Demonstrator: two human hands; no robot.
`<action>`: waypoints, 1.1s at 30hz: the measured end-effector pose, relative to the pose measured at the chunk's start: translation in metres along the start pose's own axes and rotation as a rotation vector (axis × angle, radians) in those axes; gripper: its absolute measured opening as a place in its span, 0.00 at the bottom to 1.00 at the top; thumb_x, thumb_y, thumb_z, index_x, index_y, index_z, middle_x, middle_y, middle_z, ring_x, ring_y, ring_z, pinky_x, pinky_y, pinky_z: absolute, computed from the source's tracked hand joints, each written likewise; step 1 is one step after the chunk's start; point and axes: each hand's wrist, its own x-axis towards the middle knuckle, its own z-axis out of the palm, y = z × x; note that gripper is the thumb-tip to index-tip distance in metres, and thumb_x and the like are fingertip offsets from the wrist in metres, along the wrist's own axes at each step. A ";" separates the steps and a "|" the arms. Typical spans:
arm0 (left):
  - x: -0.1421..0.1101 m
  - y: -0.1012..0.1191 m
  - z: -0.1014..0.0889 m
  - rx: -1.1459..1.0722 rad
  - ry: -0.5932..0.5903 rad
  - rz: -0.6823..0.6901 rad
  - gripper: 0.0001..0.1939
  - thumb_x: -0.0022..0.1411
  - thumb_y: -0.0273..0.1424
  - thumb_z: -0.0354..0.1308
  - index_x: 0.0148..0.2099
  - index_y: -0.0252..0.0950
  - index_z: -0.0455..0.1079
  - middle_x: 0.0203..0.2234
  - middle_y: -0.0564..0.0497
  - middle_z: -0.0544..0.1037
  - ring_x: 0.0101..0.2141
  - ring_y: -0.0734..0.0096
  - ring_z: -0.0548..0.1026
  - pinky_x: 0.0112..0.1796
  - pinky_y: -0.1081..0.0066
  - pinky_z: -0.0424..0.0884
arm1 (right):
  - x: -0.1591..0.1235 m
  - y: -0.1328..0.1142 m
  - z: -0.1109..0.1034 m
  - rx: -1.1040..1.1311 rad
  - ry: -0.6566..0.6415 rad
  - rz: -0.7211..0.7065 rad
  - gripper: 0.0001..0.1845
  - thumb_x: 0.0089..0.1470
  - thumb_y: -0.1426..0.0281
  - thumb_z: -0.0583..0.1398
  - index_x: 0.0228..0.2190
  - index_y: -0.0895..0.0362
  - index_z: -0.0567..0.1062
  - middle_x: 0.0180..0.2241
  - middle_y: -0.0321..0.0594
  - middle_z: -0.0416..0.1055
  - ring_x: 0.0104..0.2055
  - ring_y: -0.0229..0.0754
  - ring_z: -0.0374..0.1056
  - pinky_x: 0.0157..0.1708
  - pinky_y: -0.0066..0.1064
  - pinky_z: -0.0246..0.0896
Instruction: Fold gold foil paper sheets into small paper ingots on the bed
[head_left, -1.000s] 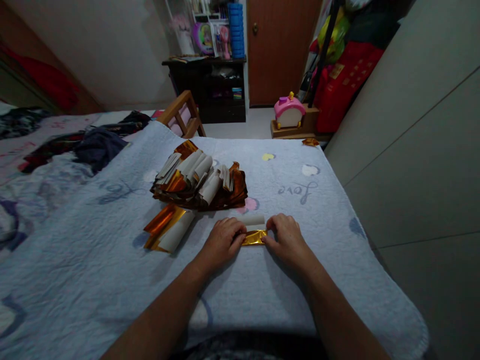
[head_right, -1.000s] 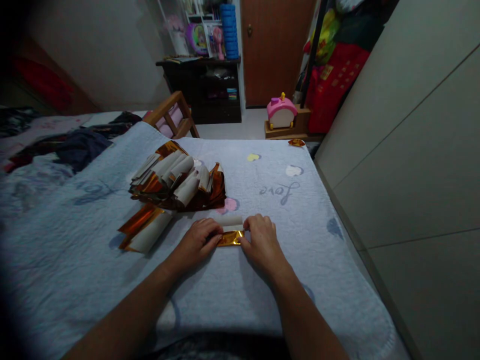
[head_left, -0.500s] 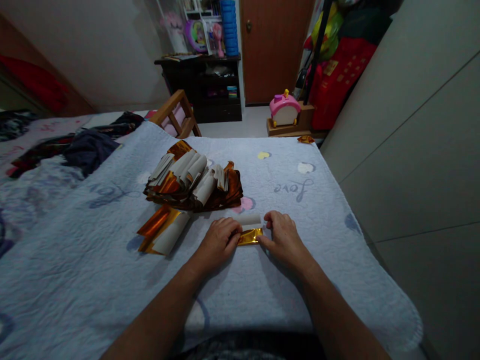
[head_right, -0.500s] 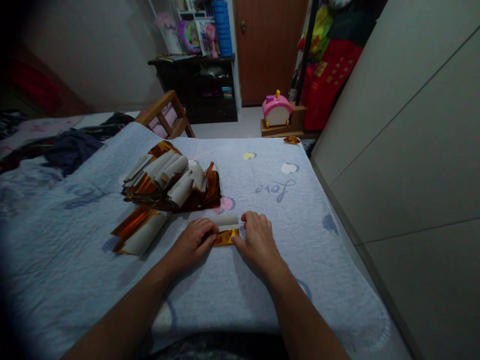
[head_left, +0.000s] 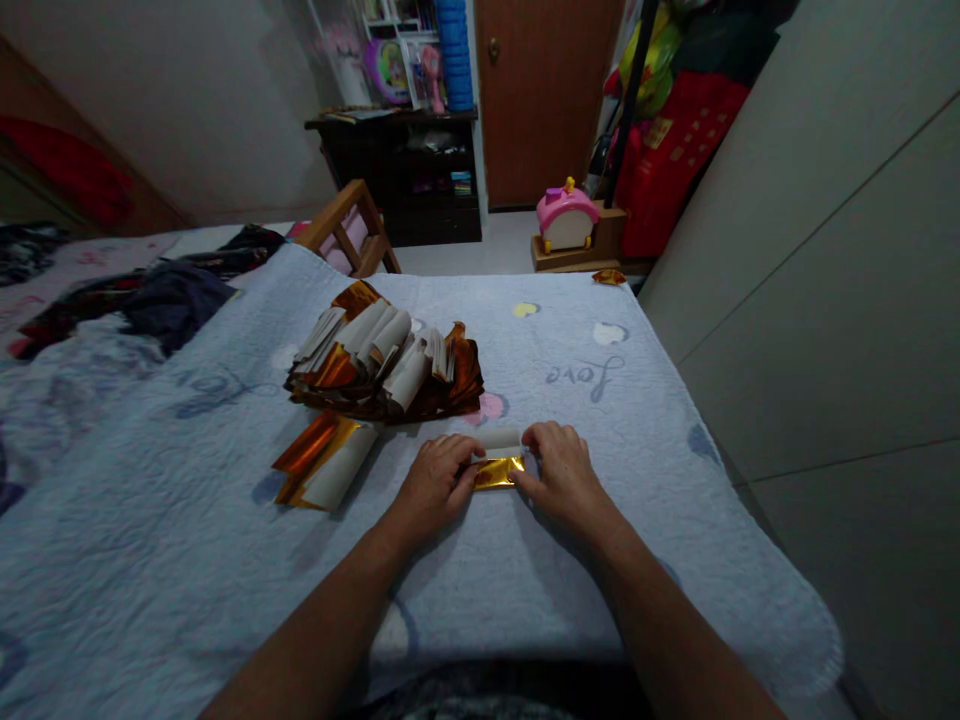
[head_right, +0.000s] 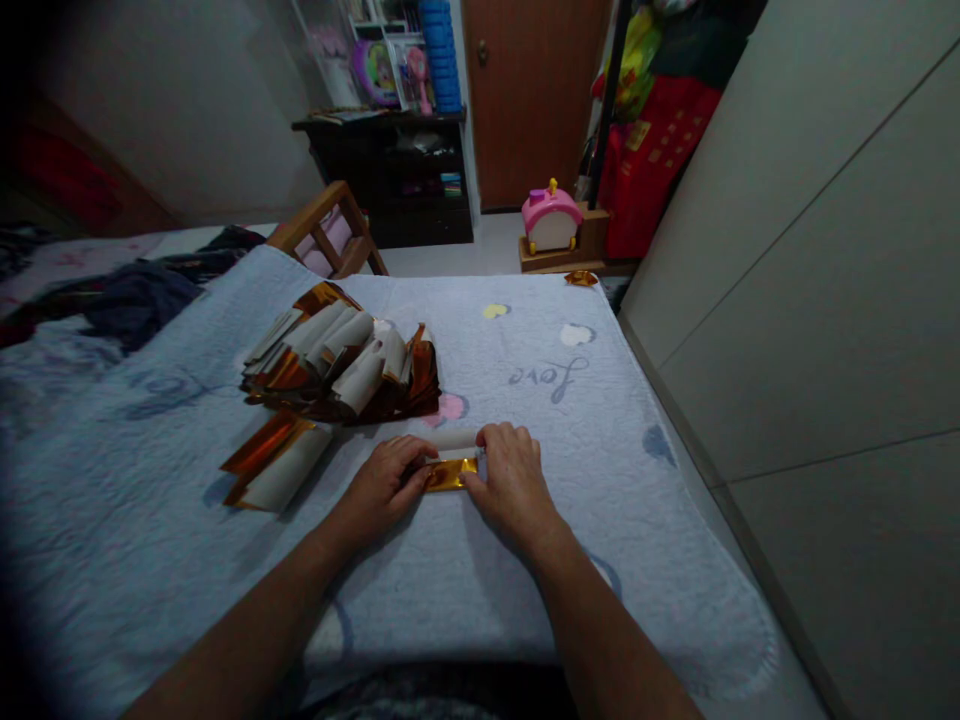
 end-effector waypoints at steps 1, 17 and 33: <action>0.000 0.000 0.000 0.001 -0.003 0.004 0.07 0.62 0.25 0.52 0.43 0.36 0.69 0.34 0.48 0.75 0.37 0.60 0.72 0.41 0.62 0.63 | 0.000 0.000 0.000 -0.001 0.006 -0.005 0.10 0.52 0.68 0.62 0.38 0.54 0.69 0.38 0.42 0.71 0.42 0.49 0.63 0.40 0.38 0.53; -0.005 -0.002 0.006 0.056 0.111 0.001 0.12 0.61 0.24 0.52 0.47 0.36 0.68 0.41 0.45 0.72 0.43 0.56 0.69 0.46 0.59 0.66 | 0.002 -0.006 0.002 -0.096 -0.020 0.059 0.12 0.53 0.65 0.65 0.38 0.55 0.72 0.40 0.43 0.70 0.44 0.51 0.62 0.43 0.40 0.53; -0.010 0.002 0.007 0.164 0.160 -0.314 0.22 0.52 0.43 0.67 0.45 0.38 0.69 0.44 0.46 0.70 0.46 0.50 0.66 0.48 0.55 0.65 | 0.001 -0.007 0.004 -0.111 0.000 0.072 0.12 0.51 0.65 0.66 0.38 0.55 0.72 0.40 0.43 0.69 0.44 0.52 0.62 0.42 0.40 0.55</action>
